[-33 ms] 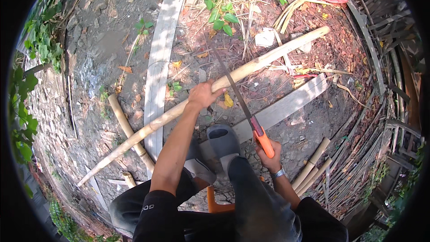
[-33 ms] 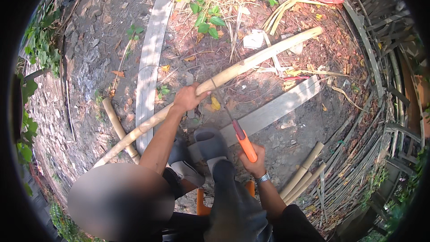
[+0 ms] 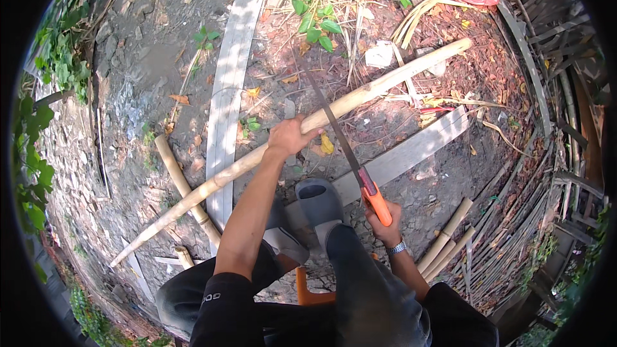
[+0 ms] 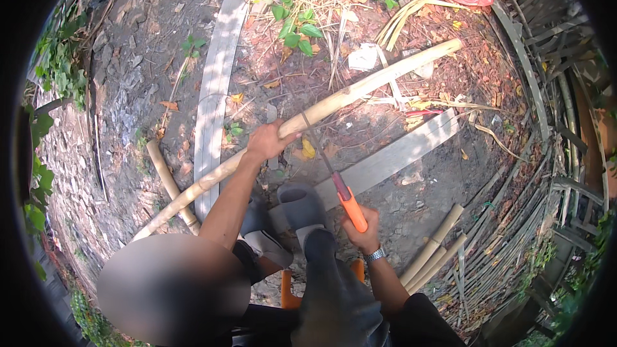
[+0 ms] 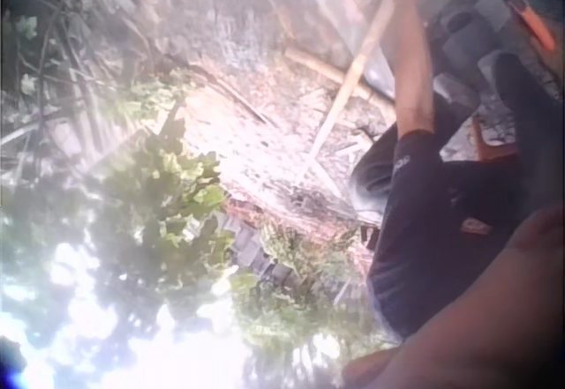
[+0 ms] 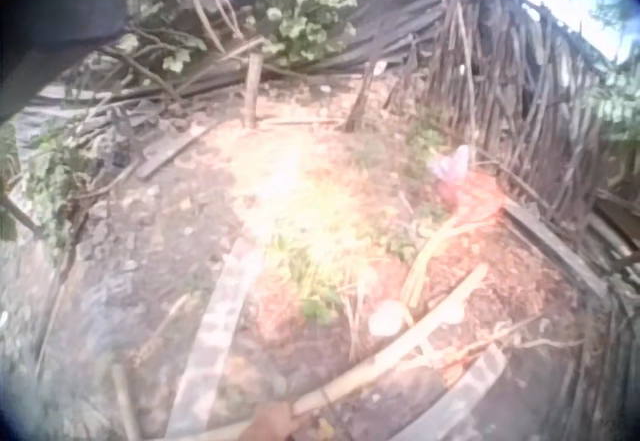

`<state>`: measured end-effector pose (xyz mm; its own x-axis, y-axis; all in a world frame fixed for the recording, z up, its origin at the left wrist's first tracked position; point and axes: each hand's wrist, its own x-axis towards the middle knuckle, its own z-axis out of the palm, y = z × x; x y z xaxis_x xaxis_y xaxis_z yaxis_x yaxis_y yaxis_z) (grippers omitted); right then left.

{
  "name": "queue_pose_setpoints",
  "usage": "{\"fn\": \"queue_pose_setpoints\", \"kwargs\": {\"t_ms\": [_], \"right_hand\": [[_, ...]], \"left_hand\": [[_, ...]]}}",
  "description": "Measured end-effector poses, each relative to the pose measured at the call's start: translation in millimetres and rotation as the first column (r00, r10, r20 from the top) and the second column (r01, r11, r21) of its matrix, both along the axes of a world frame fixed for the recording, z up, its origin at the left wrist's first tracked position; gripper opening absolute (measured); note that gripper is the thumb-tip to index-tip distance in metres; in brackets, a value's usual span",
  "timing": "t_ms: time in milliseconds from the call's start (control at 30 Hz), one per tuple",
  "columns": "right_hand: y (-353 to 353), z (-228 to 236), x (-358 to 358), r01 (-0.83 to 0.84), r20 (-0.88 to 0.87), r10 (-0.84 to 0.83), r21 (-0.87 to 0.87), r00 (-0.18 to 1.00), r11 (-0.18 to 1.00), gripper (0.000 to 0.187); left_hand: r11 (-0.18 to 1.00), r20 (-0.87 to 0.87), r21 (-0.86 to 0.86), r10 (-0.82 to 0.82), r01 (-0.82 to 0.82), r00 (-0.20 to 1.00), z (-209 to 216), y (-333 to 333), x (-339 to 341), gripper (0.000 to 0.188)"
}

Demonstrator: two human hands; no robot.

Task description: The person sits on a small stool outdoors and uses a hand saw to cut a long bamboo pole. They hold the bamboo steady with their left hand and saw through it with their right hand, creating a cut section.

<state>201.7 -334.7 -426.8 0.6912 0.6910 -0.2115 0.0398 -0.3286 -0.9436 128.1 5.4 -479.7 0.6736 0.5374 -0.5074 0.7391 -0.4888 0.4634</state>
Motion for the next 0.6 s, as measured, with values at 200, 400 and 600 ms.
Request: {"fn": "queue_pose_setpoints", "kwargs": {"t_ms": [200,400,600], "right_hand": [[-2.9,-15.3,-10.3,-0.158,0.074,0.158,-0.017,0.985,0.987,0.009],[10.3,0.3,-23.3,-0.145,0.170,0.140,0.017,0.976,0.989,0.013],[12.8,18.4,-8.7,-0.174,0.119,0.172,0.005,0.978,0.985,0.013]], "left_hand": [[0.983,-0.289,0.181,0.077,-0.025,0.954,-15.0,-2.7,-23.8,0.057],[0.984,-0.296,0.174,0.096,-0.046,0.950,-13.3,-6.1,-18.8,0.037],[0.944,-0.162,0.330,0.059,-0.002,0.985,-38.0,-5.9,-47.3,0.034]]}}
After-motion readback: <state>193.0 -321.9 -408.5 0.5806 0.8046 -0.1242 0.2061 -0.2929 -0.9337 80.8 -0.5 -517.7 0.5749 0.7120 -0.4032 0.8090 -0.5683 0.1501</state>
